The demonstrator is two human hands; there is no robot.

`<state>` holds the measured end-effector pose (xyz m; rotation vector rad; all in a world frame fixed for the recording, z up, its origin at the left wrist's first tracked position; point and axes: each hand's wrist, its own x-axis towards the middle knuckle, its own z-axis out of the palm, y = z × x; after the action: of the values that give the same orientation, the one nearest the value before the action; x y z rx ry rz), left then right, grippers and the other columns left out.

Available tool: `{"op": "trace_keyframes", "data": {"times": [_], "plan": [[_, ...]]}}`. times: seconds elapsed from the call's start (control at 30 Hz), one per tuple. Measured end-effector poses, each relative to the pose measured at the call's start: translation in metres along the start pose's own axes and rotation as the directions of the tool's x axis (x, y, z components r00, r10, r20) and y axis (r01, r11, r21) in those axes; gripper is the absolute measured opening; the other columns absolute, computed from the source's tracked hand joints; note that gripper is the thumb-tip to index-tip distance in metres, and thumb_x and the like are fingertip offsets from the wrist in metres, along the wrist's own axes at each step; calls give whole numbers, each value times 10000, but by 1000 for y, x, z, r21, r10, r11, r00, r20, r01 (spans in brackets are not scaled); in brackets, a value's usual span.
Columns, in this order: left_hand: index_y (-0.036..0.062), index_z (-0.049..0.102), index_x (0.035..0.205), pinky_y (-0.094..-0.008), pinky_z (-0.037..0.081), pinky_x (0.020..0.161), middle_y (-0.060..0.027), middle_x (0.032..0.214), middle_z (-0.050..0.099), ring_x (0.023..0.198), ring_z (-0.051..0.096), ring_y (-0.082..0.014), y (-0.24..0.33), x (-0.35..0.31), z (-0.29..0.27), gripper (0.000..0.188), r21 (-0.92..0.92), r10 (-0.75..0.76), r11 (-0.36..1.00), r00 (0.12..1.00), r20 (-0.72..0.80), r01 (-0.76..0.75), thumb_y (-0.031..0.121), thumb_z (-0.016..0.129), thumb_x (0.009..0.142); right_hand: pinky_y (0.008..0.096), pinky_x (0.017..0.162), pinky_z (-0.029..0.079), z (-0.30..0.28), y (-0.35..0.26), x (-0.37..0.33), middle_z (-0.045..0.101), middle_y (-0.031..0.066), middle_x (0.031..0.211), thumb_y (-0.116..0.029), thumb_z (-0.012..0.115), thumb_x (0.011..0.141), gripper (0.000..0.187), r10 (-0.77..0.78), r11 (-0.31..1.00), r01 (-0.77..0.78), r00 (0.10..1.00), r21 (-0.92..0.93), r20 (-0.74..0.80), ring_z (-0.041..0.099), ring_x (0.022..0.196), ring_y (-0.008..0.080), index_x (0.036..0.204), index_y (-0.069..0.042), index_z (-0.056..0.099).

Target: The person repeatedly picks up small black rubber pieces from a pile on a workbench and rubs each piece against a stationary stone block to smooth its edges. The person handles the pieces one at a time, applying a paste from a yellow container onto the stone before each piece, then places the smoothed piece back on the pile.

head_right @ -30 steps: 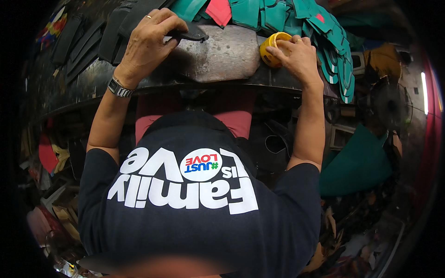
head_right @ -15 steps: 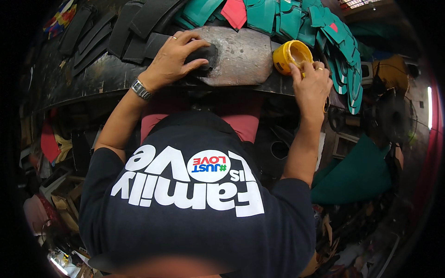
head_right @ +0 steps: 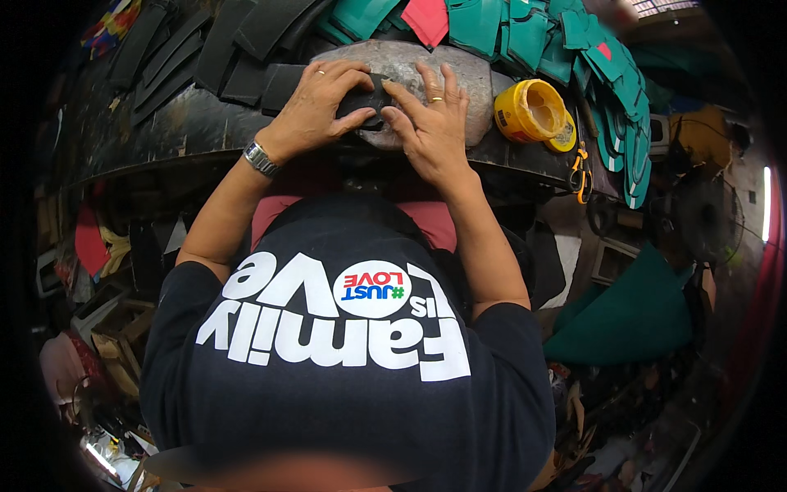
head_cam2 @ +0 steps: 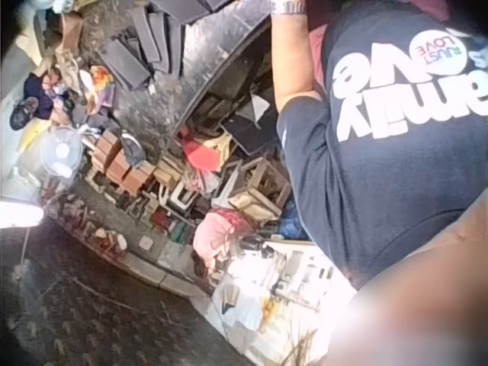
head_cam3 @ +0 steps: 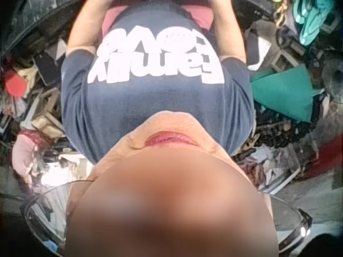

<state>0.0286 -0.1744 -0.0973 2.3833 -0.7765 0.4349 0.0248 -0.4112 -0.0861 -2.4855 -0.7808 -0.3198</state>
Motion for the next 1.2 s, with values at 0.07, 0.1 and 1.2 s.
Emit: {"op": "trace_keyframes", "data": {"times": [0.07,0.1,1.2], "plan": [[79,636,1148,-441,347,1125,-120,1343,611,1299,545,-307,-1,0,1,356,-15,-4,1000,1000,8,4,271,765,877,697,1186,108,13,2,2,374,180,1616,-496,541,1023,480,58,992,-54,998,-111,35,192,1535,439,1413,-235,639],[79,638,1135,-442,350,1112,-115,1301,620,1272,550,-304,-1,0,2,355,-21,10,1000,1000,-18,-10,274,766,868,718,1183,87,16,4,2,352,180,1633,-512,528,1026,498,112,981,-99,991,-168,68,175,1545,442,1434,-242,622],[60,607,1298,-443,411,1089,-161,1323,619,1256,573,-343,-9,-3,-17,491,78,-46,996,999,-22,48,256,770,879,726,1153,186,21,9,10,392,197,1598,-530,564,1002,585,102,977,-103,995,-186,-15,261,1512,439,1464,-171,567]]}}
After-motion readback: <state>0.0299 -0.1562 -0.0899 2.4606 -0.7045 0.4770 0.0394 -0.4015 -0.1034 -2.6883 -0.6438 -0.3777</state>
